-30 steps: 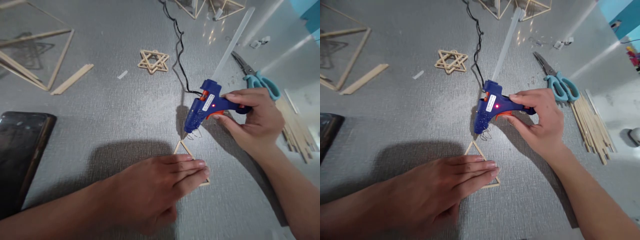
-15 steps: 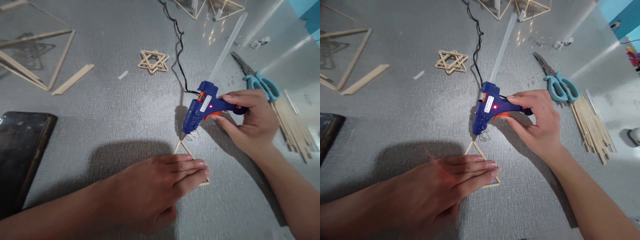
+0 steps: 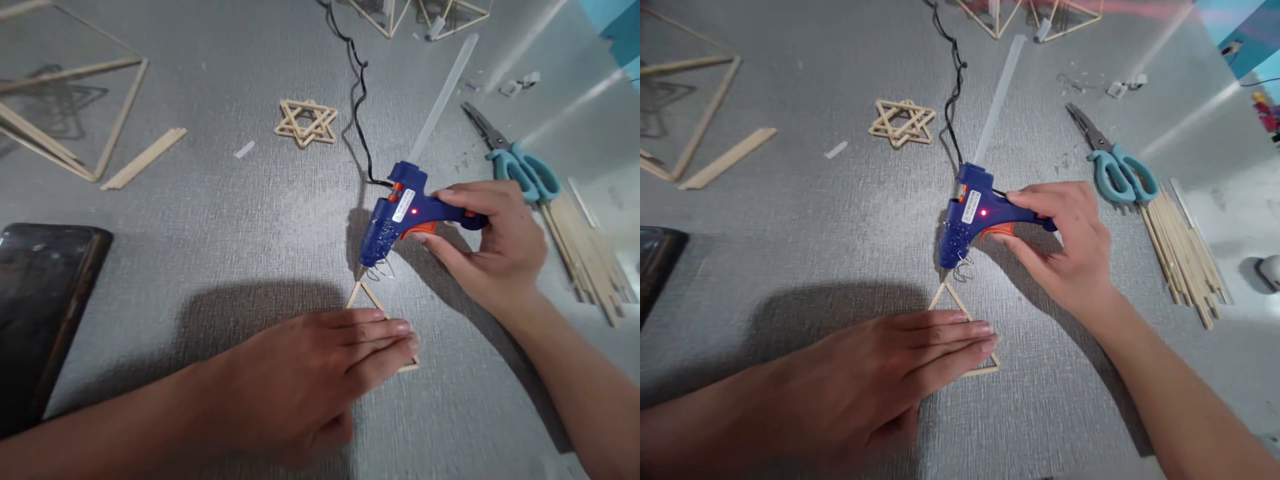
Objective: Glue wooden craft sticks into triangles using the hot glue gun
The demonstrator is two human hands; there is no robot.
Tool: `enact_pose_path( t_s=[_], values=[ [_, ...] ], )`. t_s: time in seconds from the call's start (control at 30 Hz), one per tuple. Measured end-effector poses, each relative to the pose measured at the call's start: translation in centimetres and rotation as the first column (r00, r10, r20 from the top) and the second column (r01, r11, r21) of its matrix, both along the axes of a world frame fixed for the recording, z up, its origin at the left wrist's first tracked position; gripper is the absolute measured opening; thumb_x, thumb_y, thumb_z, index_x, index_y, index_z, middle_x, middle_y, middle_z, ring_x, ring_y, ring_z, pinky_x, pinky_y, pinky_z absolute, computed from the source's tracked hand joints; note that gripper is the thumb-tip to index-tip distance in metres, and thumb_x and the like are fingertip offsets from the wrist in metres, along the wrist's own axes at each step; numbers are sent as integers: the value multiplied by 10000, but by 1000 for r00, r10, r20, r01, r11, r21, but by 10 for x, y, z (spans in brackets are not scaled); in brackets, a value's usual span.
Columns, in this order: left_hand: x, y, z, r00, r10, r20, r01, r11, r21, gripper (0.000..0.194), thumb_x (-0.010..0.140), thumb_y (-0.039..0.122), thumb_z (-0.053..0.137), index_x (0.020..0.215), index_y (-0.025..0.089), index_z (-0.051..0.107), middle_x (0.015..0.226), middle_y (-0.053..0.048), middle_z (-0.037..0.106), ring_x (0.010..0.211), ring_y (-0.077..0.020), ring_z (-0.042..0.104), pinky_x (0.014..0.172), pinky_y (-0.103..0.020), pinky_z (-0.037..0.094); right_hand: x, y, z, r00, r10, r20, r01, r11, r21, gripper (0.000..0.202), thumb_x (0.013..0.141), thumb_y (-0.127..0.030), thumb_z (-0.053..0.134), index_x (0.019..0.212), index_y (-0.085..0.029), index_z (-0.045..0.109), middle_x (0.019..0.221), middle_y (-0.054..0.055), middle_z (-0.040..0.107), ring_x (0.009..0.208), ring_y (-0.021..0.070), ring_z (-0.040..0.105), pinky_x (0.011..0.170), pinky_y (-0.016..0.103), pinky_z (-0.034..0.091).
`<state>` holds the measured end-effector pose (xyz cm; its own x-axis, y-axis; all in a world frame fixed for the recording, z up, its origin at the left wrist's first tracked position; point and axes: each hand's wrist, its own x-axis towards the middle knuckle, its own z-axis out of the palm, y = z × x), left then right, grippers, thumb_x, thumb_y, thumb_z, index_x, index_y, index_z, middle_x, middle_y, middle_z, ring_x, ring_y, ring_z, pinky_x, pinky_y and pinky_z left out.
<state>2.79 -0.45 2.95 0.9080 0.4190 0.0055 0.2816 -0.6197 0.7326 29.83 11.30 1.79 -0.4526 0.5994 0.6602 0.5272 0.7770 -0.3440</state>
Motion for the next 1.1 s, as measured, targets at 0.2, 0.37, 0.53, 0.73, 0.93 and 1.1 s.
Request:
enact_pose_path(
  t_s=[0.2, 0.37, 0.53, 0.73, 0.93, 1.1],
  values=[
    [0, 0, 0, 1000, -5, 11, 5, 1000, 10, 734, 995, 176, 483, 1699, 97, 288, 1784, -166, 402, 1707, -225, 284, 1401, -419, 290, -2, -1, 3, 1000, -10, 16, 10, 1000, -11, 442, 911, -346, 899, 1311, -390, 716, 1128, 48, 802, 1010, 331, 740, 839, 546, 613],
    [-1, 0, -2, 1000, 4, 28, -5, 1000, 19, 746, 979, 158, 498, 1693, 79, 300, 1784, -182, 395, 1702, -233, 298, 1406, -408, 278, 0, 1, 3, 1000, -4, 23, 3, 1000, 21, 493, 909, -308, 899, 1352, -386, 696, 1165, 54, 807, 1022, 332, 749, 840, 542, 621],
    [-2, 0, -1, 999, 12, 32, -11, 1000, -5, 807, 941, 132, 485, 1712, 127, 250, 1784, -161, 404, 1696, -240, 318, 1395, -443, 312, 2, 1, 5, 1000, 7, 28, -8, 1000, 28, 520, 898, -295, 908, 1364, -397, 699, 1169, 49, 800, 1046, 338, 745, 889, 550, 615],
    [-4, -2, -4, 1000, 2, 19, -2, 1000, 13, 759, 982, 155, 465, 1708, 116, 250, 1798, -161, 373, 1712, -223, 269, 1400, -430, 294, 5, 0, 6, 1000, 7, -3, -7, 1000, 15, 504, 903, -285, 902, 1358, -396, 716, 1155, 53, 808, 1042, 342, 749, 874, 558, 610],
    [-4, -1, -4, 999, -4, 35, 4, 1000, 6, 757, 976, 155, 474, 1702, 110, 266, 1778, -156, 418, 1708, -229, 283, 1404, -430, 289, 4, -3, 3, 996, -73, -50, 73, 997, 6, 554, 884, -332, 917, 1385, -435, 706, 1166, 39, 799, 1051, 359, 744, 797, 558, 620],
    [-3, 0, -4, 999, 2, 39, -3, 999, 34, 746, 978, 156, 492, 1692, 79, 292, 1783, -176, 399, 1707, -229, 285, 1409, -410, 275, 2, -5, 6, 999, -46, 25, 46, 999, 4, 547, 904, -293, 900, 1389, -438, 694, 1181, 49, 801, 1063, 365, 748, 851, 582, 628]
  ],
)
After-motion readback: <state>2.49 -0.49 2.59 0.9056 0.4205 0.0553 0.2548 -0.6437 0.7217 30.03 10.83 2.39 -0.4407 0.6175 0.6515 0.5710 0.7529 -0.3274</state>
